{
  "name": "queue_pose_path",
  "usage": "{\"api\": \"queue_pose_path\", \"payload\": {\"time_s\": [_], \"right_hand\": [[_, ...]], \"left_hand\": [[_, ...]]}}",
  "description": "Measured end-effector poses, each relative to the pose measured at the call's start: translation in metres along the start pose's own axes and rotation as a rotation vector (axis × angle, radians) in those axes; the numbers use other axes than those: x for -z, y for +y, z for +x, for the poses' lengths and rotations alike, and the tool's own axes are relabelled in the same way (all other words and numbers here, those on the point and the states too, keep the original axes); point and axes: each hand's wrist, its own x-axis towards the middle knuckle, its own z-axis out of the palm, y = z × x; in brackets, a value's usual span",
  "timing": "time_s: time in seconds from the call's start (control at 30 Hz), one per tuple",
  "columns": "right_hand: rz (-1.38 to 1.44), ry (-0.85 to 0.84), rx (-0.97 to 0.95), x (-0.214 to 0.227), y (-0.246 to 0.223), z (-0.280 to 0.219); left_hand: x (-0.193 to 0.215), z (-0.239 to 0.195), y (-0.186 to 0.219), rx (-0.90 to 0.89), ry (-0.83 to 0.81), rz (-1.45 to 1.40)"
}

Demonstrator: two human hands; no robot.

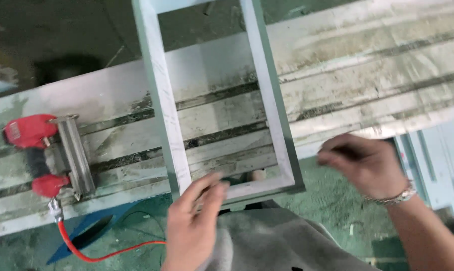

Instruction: Assembling a wooden drawer frame by aligning panels and fastening them with a pneumatic nail gun.

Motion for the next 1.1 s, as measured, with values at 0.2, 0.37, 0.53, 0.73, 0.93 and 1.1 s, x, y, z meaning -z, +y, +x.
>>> {"api": "queue_pose_path", "payload": {"time_s": [0.2,0.37,0.53,0.73,0.93,1.1], "right_hand": [[0.429,-0.220,-0.012,-0.032,0.019,-0.038],[0.207,-0.251,-0.088,-0.024,0.020,-0.031],[0.063,-0.490,0.073,-0.013,0.044,-0.005],[-0.002,-0.589,0.306,-0.012,0.054,0.005],[0.039,-0.505,0.069,-0.017,0.062,-0.009],[0.053,-0.434,-0.057,-0.022,0.076,-0.021]], "left_hand": [[-0.049,0.038,-0.014,-0.850,-0.513,0.490],[-0.086,0.041,-0.052,-1.224,-0.445,0.594],[-0.090,0.028,-0.066,-1.331,-0.215,0.827],[-0.100,0.025,-0.078,-1.467,-0.184,0.965],[-0.102,0.034,-0.087,-1.578,-0.239,0.902],[-0.099,0.036,-0.094,-1.618,-0.248,0.855]]}}
